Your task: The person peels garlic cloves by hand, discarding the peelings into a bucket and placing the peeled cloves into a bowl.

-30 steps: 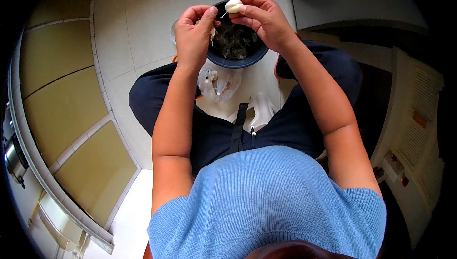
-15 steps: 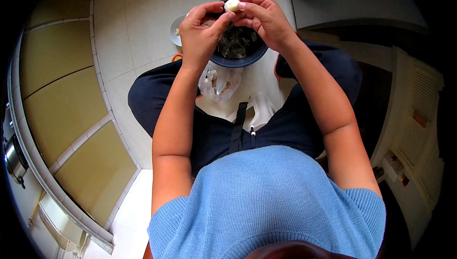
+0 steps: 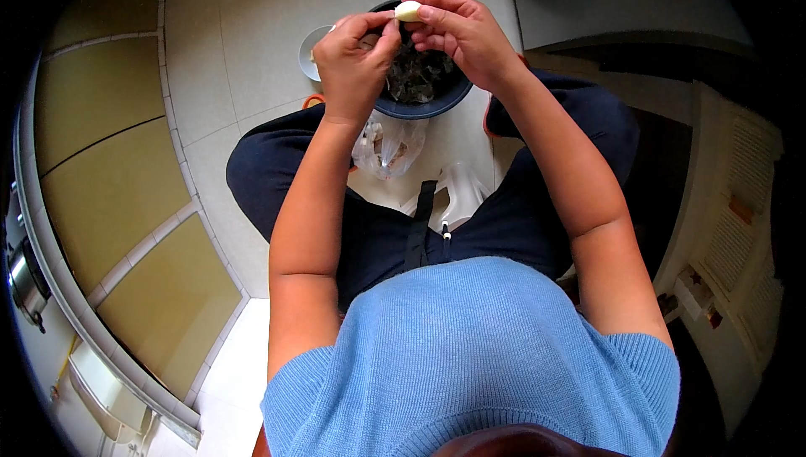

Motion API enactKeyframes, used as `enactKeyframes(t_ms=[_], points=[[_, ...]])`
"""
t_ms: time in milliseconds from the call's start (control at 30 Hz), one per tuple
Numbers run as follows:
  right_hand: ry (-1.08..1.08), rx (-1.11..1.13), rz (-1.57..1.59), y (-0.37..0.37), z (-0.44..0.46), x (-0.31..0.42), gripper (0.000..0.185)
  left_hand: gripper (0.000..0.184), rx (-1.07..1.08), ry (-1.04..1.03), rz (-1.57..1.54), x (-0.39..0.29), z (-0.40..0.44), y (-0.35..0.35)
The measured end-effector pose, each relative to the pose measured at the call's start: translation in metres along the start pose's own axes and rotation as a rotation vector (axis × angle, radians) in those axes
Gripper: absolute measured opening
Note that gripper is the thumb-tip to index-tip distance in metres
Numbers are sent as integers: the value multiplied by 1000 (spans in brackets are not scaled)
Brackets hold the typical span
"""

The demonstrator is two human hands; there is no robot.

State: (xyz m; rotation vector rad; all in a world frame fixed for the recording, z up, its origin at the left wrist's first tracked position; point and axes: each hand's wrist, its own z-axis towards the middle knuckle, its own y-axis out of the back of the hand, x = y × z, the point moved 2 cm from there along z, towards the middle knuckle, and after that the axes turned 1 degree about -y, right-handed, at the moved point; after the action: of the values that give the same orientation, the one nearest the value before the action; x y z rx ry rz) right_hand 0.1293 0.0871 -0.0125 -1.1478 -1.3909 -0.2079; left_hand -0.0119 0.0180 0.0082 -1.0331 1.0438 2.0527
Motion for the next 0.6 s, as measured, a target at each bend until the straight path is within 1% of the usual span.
enactKeyframes(t_ms=[67, 100, 167, 200, 267, 300, 333, 367, 467, 600], points=[[27, 0, 18, -1, 1, 0, 27, 14, 16, 112, -21, 10, -2, 0], [48, 4, 37, -1, 2, 0, 26, 14, 15, 113, -21, 6, -1, 1], [69, 8, 55, 0, 2, -1, 25, 20, 105, 399, -388, 2, 0, 0], [87, 19, 5, 0, 3, 0, 25, 20, 105, 400, -388, 3, 1, 0], [103, 30, -45, -1, 2, 0, 26, 24, 204, 495, -470, 6, 1, -1], [148, 63, -143, -3, 2, 2, 26, 24, 203, 496, -469, 8, 1, 0], [193, 95, -240, -3, 1, 2, 26, 23, 218, 543, -472, 10, 0, 1], [193, 95, -239, -3, 1, 1, 26, 22, 233, 589, -475, 11, 0, 1], [192, 142, -279, -3, 0, 0, 28, 20, 286, 643, -519, 10, 0, 4], [192, 123, -259, -6, 0, -1, 27, 15, 295, 672, -561, 10, 0, 4]])
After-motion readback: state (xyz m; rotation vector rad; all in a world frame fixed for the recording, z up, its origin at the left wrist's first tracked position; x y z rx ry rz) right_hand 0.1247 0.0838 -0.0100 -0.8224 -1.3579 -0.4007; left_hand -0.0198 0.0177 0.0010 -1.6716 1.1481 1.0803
